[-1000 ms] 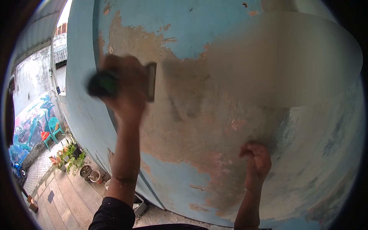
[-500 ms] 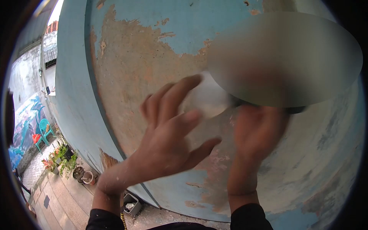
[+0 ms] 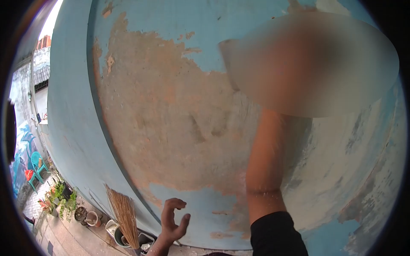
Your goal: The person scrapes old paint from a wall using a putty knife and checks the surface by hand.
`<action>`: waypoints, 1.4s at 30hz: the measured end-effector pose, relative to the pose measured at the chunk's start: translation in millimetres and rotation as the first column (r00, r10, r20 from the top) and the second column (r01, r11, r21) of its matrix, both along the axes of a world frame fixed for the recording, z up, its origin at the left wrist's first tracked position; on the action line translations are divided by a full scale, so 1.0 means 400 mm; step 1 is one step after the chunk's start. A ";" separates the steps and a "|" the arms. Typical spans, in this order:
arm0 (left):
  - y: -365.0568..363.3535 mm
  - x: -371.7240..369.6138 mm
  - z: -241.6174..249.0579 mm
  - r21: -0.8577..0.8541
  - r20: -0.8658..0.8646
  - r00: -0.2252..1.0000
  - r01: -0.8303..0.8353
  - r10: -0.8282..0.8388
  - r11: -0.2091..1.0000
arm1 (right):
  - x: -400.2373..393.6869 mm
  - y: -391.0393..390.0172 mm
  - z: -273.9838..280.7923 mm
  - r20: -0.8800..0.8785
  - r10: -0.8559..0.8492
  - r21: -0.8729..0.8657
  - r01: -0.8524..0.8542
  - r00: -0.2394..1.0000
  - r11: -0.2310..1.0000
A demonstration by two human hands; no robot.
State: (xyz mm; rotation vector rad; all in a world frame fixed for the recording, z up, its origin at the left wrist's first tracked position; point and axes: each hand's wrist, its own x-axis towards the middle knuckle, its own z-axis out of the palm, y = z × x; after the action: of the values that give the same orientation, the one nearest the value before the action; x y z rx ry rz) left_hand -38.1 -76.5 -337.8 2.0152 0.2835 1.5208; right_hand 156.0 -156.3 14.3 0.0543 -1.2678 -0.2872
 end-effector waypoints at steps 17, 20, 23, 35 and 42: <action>-0.001 0.018 -0.038 -0.161 -0.043 0.987 0.145 -0.154 0.976 | 0.095 0.029 0.042 -0.219 -0.446 0.030 0.463 0.868 0.886; 0.007 0.029 -0.034 -0.115 -0.014 0.989 0.147 -0.149 0.983 | 0.102 -0.100 0.026 0.173 0.119 -0.028 -0.116 0.978 0.993; -0.002 0.042 -0.050 -0.169 -0.030 0.988 0.145 -0.152 0.975 | 0.074 0.063 0.036 -0.060 0.019 -0.151 -0.028 0.998 0.988; -0.029 0.018 -0.062 -0.248 0.019 0.994 0.111 -0.110 0.962 | 0.120 0.013 0.064 -0.035 -0.006 -0.160 0.001 0.999 0.987; -0.036 0.041 -0.068 -0.253 0.027 0.987 0.162 -0.160 0.954 | 0.141 0.020 0.074 -0.041 -0.054 -0.120 0.048 0.998 0.992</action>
State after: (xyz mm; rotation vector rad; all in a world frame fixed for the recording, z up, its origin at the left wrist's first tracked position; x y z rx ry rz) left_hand -21.8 -90.7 -365.0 1.7861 0.2886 1.3175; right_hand 212.2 -148.4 44.1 -0.0865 -1.2418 -0.2548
